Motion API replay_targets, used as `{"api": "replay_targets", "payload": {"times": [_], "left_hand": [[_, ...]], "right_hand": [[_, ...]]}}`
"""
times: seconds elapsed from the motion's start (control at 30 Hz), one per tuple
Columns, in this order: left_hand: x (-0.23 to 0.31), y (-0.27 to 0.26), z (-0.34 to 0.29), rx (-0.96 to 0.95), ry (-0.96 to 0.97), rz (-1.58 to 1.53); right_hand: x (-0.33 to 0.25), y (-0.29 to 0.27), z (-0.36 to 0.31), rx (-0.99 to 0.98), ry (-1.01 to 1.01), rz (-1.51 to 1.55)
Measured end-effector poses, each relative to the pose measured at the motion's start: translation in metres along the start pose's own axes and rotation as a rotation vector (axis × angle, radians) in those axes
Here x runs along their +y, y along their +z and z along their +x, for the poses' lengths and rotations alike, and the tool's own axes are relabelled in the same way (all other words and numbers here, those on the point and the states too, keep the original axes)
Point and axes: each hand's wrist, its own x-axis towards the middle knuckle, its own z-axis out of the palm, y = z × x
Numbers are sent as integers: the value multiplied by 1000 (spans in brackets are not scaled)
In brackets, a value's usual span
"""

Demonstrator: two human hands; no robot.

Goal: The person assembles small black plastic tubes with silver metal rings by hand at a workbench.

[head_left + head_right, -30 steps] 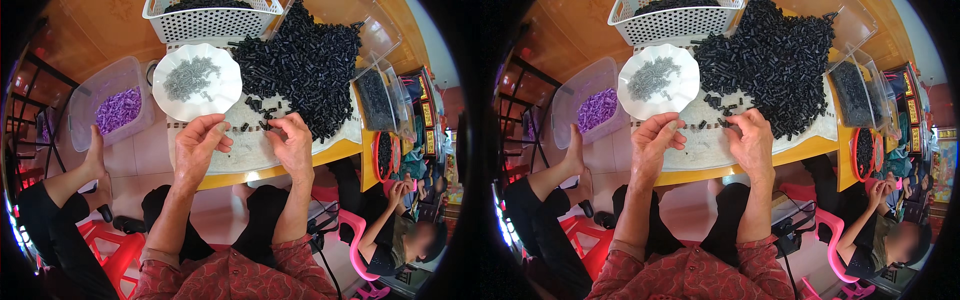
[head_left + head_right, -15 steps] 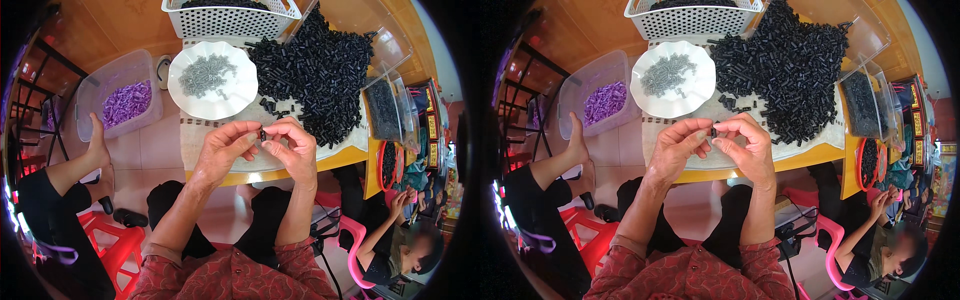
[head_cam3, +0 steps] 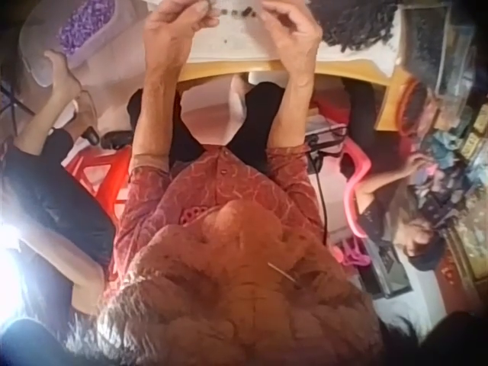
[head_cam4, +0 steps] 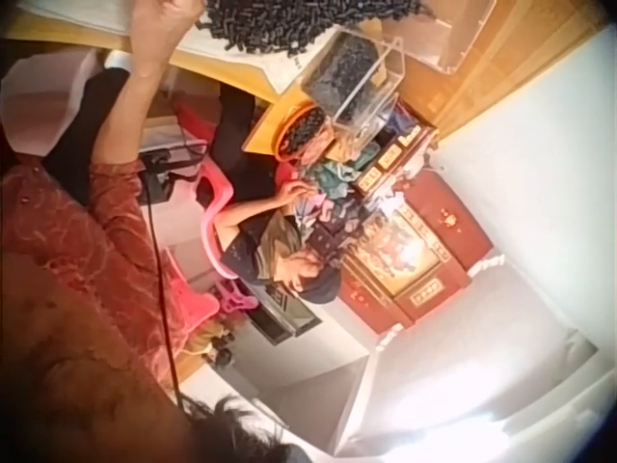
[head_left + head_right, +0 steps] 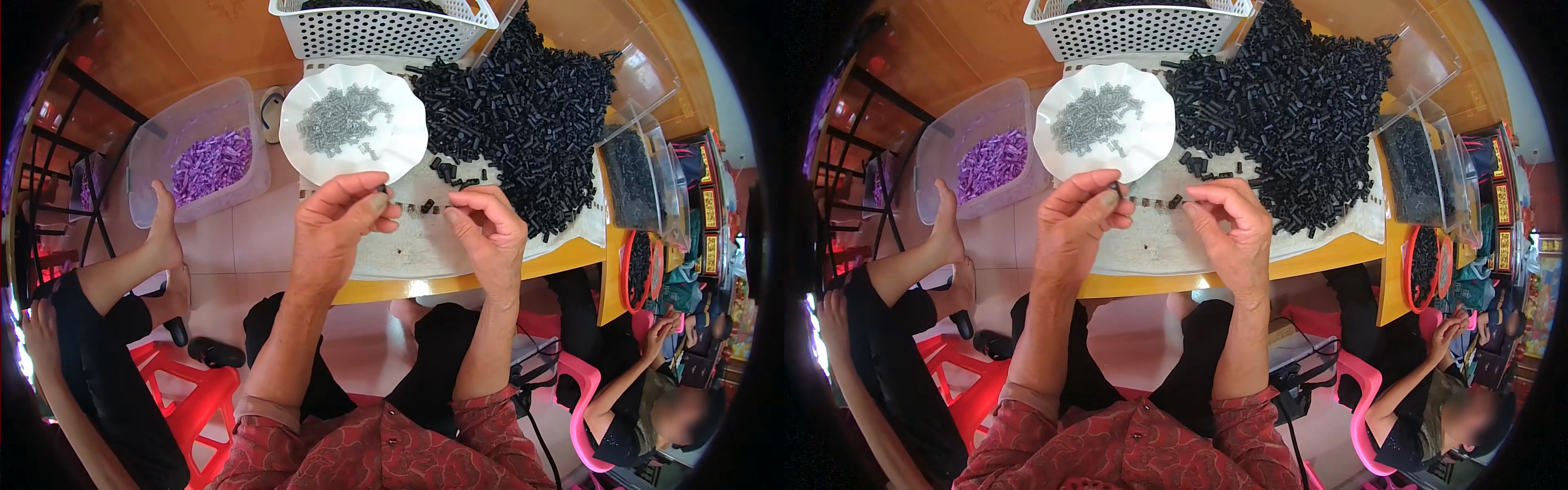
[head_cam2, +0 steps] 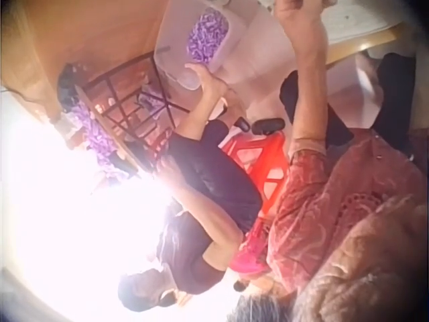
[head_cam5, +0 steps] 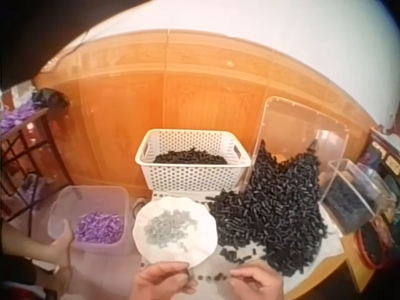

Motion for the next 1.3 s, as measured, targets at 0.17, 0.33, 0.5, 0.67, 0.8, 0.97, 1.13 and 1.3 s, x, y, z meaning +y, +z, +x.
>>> {"api": "replay_targets", "payload": {"times": [0.17, 0.33, 0.5, 0.67, 0.8, 0.97, 1.13, 1.3], "left_hand": [[10, -8, 2, 17, 45, -81], [10, -16, 6, 62, 72, -94], [15, -19, 6, 87, 79, -111], [19, -23, 7, 104, 103, -123], [16, -22, 7, 103, 86, -141], [16, -21, 6, 85, 68, -149], [17, -21, 6, 88, 44, -135], [14, -22, 8, 87, 48, -136]], "right_hand": [[0, 3, 0, 50, 16, -166], [-7, 20, -1, 7, -1, -231], [-10, 38, -4, -32, -21, -239], [-3, 49, -3, 20, -150, -513], [-3, 55, 3, 26, -311, -666], [-7, 69, 1, 20, -241, -846], [-1, 77, -1, 117, -218, -859], [3, 87, -1, 201, -152, -835]]}}
